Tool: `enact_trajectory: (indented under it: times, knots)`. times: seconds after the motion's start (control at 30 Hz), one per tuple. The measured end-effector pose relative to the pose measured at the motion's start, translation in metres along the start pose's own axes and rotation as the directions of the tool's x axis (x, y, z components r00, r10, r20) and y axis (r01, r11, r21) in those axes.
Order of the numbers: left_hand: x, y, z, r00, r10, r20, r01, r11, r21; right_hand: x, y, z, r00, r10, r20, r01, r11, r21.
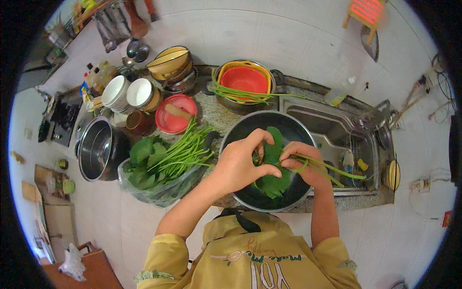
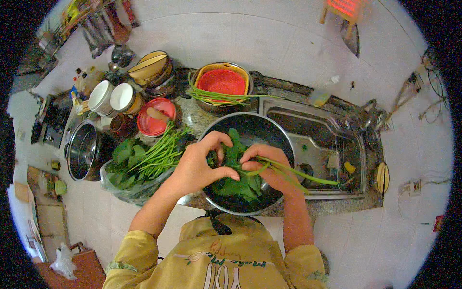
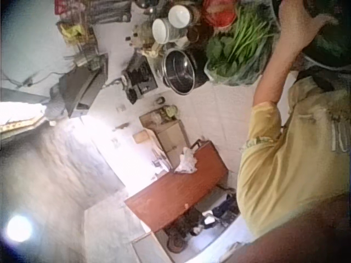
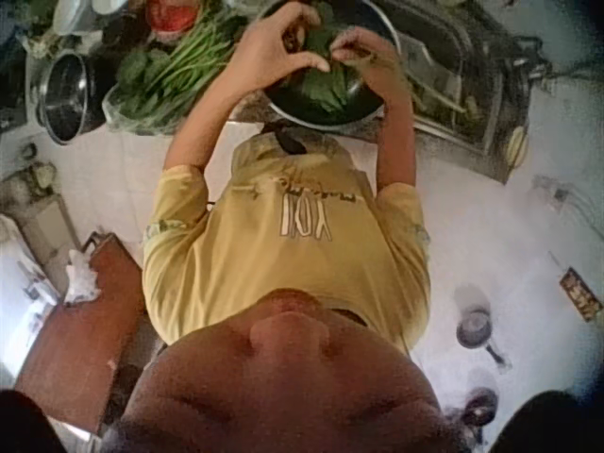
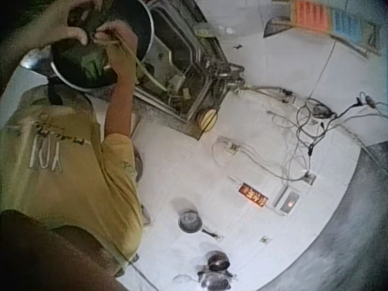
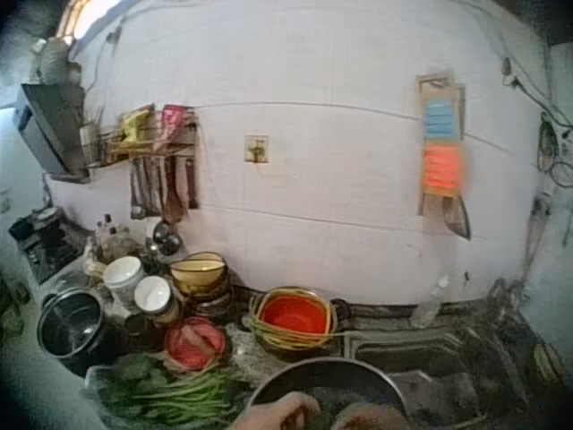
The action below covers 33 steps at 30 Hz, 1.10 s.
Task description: The person stands at a kitchen counter and repeatedly picks up long green vegetable stems. They pull the leaves off the stems by hand and place the leaves into a metal bowl. The discarded stems are placed into a red basket. The person continues this process for the duration of the clip.
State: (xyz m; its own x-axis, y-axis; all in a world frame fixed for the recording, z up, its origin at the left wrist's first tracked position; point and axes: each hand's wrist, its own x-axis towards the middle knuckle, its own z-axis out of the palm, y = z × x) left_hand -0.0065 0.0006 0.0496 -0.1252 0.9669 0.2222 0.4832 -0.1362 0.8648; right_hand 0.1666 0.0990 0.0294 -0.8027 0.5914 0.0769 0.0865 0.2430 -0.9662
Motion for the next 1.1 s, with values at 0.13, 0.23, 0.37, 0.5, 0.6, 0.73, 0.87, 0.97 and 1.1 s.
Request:
enact_trajectory:
  times: [0.13,0.23,0.37,0.5,0.6,0.73,0.87,0.97,1.1]
  knots:
    - [-0.004,-0.003,0.017,1.0,0.009,-0.019,-0.009,1.0,0.009,-0.011,0.003,-0.006,0.991,0.056,-0.122,-0.05,0.997,0.055]
    - [-0.005,-0.003,0.025,0.996,0.037,-0.077,-0.033,0.998,0.052,-0.015,0.007,-0.008,0.982,0.075,-0.172,-0.052,0.989,0.136]
    - [-0.007,-0.011,0.033,0.98,0.096,-0.172,-0.074,0.989,0.129,-0.015,0.008,-0.007,0.98,0.081,-0.18,-0.04,0.975,0.22]
    - [-0.006,-0.019,0.031,0.98,0.119,-0.16,-0.078,0.966,0.245,-0.012,0.007,-0.005,0.955,0.143,-0.258,-0.073,0.962,0.262]
    - [-0.008,-0.02,0.03,0.989,0.096,-0.108,-0.075,0.981,0.181,-0.011,0.001,-0.002,0.906,0.164,-0.39,-0.045,0.954,0.297]
    - [-0.01,-0.035,0.03,0.992,0.08,-0.096,-0.09,0.99,-0.112,-0.01,0.014,-0.016,0.883,0.054,-0.466,0.087,0.957,0.277]
    - [-0.012,-0.04,0.025,0.993,-0.11,0.05,0.12,0.95,-0.287,-0.012,0.008,-0.016,0.892,0.074,-0.445,0.087,0.94,0.33]
    - [-0.011,-0.027,0.021,0.972,-0.199,0.122,0.233,0.854,-0.465,-0.012,0.01,-0.019,0.876,0.029,-0.482,0.063,0.983,0.173]
    - [-0.01,-0.025,0.02,0.984,-0.118,0.132,0.161,0.908,-0.387,-0.018,-0.003,-0.024,0.884,0.158,-0.441,-0.067,0.974,0.216]
